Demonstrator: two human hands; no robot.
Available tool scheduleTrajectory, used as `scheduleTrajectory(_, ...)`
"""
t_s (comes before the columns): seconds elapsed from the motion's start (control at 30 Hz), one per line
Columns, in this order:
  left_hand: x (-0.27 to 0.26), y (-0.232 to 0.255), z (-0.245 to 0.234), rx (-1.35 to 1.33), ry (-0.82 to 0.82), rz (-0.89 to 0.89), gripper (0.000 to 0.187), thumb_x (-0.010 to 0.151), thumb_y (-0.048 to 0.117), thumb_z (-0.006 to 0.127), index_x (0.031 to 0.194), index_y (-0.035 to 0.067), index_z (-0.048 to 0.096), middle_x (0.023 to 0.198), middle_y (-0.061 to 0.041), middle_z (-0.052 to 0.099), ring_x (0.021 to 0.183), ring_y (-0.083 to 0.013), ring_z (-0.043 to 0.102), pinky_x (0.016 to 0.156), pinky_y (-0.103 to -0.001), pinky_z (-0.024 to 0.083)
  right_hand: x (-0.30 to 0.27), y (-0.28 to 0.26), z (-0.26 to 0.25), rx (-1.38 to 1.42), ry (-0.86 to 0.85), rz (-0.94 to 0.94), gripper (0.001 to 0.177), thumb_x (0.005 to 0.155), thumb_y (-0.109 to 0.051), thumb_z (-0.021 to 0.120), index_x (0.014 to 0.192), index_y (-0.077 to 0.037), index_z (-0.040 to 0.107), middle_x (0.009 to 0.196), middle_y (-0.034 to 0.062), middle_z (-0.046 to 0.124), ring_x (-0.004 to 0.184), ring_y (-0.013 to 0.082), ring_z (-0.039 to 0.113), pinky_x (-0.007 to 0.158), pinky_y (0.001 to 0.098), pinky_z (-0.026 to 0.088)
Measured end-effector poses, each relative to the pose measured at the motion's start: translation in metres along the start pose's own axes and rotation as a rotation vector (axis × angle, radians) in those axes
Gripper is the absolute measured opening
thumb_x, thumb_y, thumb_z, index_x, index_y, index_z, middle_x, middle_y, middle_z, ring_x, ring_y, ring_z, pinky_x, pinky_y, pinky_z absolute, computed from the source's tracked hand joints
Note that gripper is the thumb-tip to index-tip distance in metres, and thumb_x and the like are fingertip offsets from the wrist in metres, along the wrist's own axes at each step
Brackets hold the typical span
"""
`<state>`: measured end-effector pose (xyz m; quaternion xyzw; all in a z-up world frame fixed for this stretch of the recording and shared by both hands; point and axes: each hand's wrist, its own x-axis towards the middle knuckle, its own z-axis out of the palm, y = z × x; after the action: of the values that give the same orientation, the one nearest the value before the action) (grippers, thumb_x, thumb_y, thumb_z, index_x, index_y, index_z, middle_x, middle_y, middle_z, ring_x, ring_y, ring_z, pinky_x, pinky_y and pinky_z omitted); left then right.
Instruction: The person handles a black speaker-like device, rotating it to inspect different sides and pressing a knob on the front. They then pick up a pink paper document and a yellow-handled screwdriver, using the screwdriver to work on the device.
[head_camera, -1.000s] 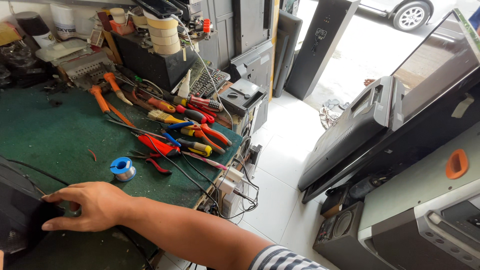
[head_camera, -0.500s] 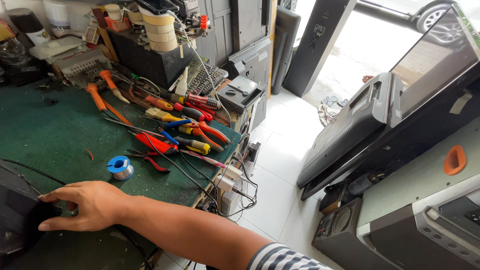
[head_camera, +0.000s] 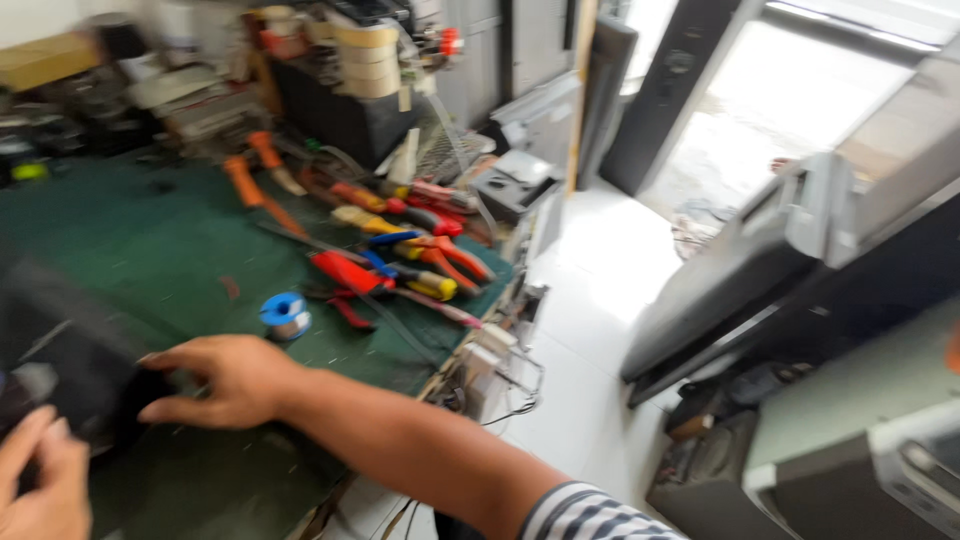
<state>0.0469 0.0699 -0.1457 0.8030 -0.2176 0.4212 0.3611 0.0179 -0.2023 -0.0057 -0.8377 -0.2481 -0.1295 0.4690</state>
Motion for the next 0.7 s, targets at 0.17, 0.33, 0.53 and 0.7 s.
scheduleTrajectory(0.17,0.083,0.123,-0.046,0.389,0.235,0.293,0.015,0.112,0.004,0.097,0.117,0.015,0.090,0.123,-0.023,0.064,0.110,-0.0440,0.059,0.099,-0.056,0.048,-0.001,0.006,-0.005,-0.015,0.010,-0.081,0.068,0.090,-0.058,0.069,0.141,-0.013,0.068,0.111,0.0095,0.078,0.081,0.0223,0.073,0.078,0.0363,0.058)
scheduleTrajectory(0.33,0.095,0.126,-0.042,0.223,0.386,0.228,0.041,0.093,0.031,0.095,0.115,0.005,0.071,0.115,-0.015,0.060,0.111,-0.0366,0.058,0.097,-0.048,0.048,0.004,0.023,0.004,0.116,0.190,-0.270,0.052,0.088,-0.040,0.087,0.127,-0.007,0.076,0.108,0.0121,0.079,0.075,0.0269,0.073,0.066,0.0396,0.059)
scheduleTrajectory(0.53,0.093,0.128,-0.039,0.127,0.462,0.119,0.065,0.090,0.041,0.091,0.124,-0.003,0.057,0.125,-0.024,0.053,0.121,-0.0449,0.052,0.108,-0.052,0.042,0.007,0.035,0.006,0.099,0.193,-0.328,0.051,0.086,-0.034,0.092,0.124,-0.004,0.077,0.102,0.0117,0.080,0.072,0.0233,0.074,0.061,0.0350,0.057)
scheduleTrajectory(0.7,0.080,0.116,-0.022,-0.301,0.439,-0.208,0.090,0.095,0.037,0.085,0.158,0.005,0.030,0.154,-0.026,0.044,0.141,-0.0337,0.046,0.117,-0.047,0.035,0.003,0.038,0.007,0.078,0.133,-0.357,0.051,0.086,-0.034,0.092,0.124,-0.004,0.078,0.101,0.0127,0.080,0.072,0.0238,0.074,0.060,0.0353,0.056)
